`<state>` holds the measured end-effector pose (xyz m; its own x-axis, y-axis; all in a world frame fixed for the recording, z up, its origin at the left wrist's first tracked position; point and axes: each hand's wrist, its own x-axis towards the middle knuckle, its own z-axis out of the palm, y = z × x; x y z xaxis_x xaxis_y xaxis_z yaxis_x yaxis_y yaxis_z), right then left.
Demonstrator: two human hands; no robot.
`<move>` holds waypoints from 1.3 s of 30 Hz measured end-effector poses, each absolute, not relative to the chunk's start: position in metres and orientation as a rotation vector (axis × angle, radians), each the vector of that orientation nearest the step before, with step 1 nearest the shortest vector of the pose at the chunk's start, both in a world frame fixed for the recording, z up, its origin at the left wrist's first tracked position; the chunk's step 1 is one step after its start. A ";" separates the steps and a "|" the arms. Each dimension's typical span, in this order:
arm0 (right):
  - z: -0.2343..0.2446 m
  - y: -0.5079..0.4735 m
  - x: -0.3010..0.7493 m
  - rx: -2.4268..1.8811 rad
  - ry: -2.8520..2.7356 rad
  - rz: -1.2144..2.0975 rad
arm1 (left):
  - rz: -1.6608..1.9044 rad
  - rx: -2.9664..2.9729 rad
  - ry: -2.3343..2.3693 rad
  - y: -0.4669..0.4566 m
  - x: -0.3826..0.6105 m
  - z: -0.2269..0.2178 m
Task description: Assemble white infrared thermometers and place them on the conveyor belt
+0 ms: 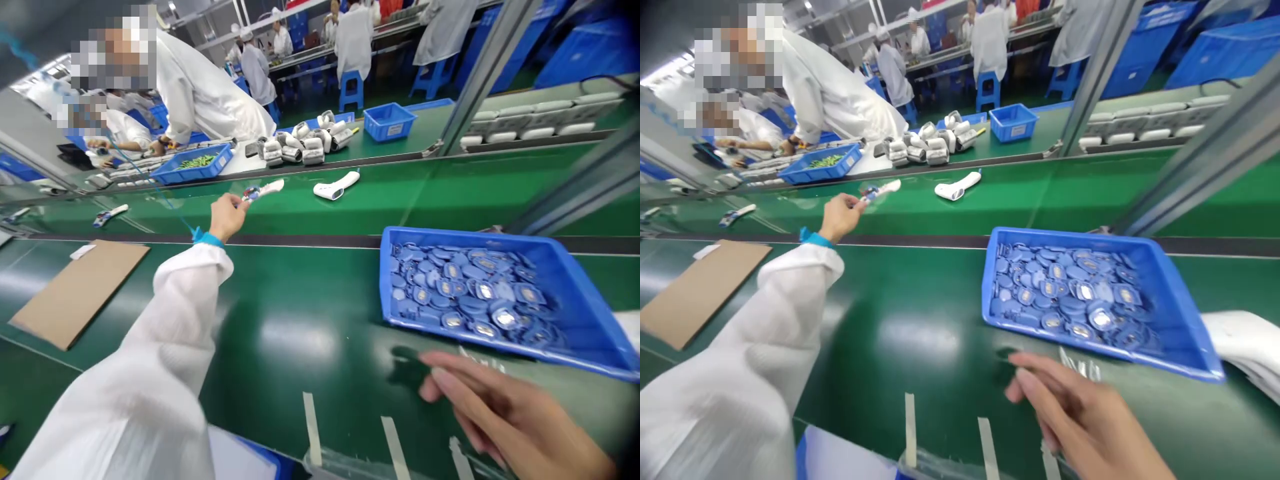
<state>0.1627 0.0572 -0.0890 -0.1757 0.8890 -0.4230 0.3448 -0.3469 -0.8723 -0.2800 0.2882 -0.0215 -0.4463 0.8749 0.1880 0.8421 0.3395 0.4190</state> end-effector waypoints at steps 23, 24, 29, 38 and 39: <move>-0.064 -0.004 0.167 -1.393 -2.016 0.748 | 0.754 1.542 1.159 -0.004 -0.036 -0.071; -0.058 -0.005 0.163 -1.385 -2.061 0.646 | 0.742 1.597 1.147 -0.005 -0.034 -0.070; -0.023 -0.014 0.161 -1.372 -2.160 0.175 | 0.711 1.913 1.390 -0.001 -0.035 -0.063; -0.115 0.019 0.231 -1.906 -2.021 0.173 | 0.858 0.938 1.320 0.019 -0.071 -0.059; -0.119 0.020 0.240 -1.896 -1.985 0.168 | 0.834 0.874 1.278 0.018 -0.071 -0.060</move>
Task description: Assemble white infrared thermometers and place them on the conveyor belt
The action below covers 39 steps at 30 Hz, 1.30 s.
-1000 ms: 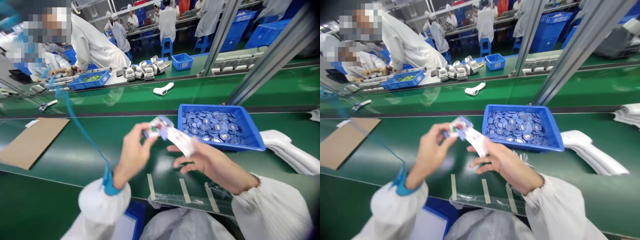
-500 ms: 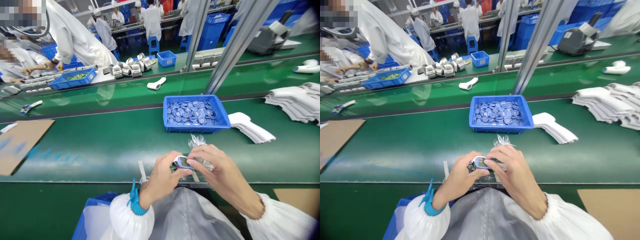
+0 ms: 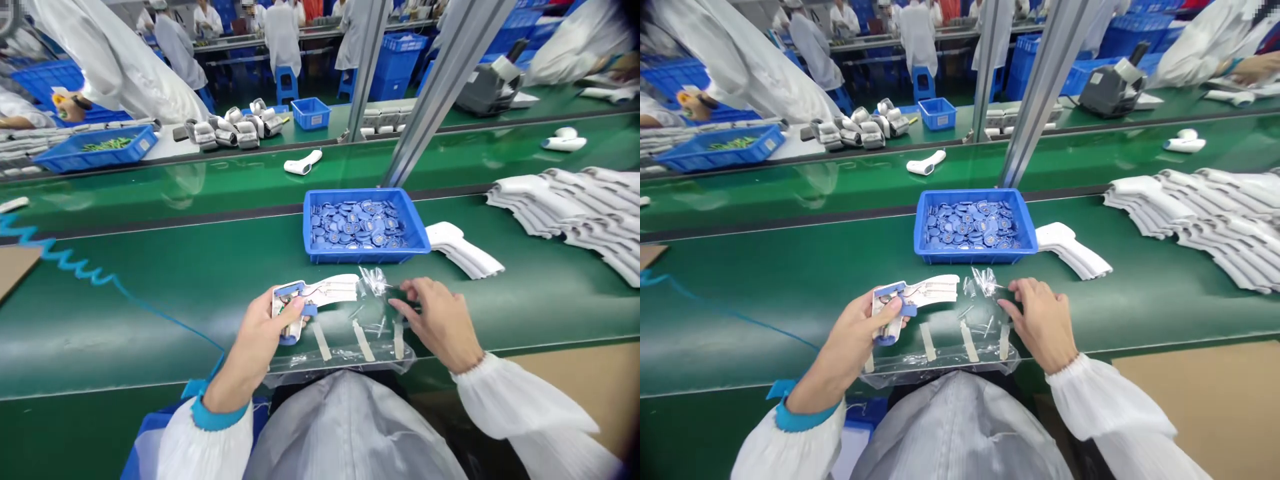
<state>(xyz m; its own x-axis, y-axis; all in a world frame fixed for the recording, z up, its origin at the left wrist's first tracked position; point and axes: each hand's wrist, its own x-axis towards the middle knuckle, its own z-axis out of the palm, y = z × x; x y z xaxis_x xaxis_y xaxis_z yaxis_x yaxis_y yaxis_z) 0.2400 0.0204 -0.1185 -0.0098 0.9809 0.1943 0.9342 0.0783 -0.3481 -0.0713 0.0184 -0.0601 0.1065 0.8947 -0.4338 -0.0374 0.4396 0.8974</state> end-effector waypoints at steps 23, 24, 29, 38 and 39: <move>-0.122 0.029 0.279 -1.585 -1.315 0.760 | 0.804 0.742 1.221 0.013 -0.059 -0.072; -0.122 0.029 0.281 -1.576 -1.296 0.707 | 0.803 0.743 1.216 0.012 -0.059 -0.071; -0.116 0.030 0.297 -1.823 -1.380 0.336 | 0.803 0.762 1.193 0.010 -0.059 -0.073; -0.107 0.096 0.356 -2.287 -1.495 0.040 | 0.766 0.952 1.126 0.011 -0.053 -0.069; -0.109 0.100 0.359 -2.279 -1.523 0.036 | 0.771 0.976 1.110 0.011 -0.052 -0.070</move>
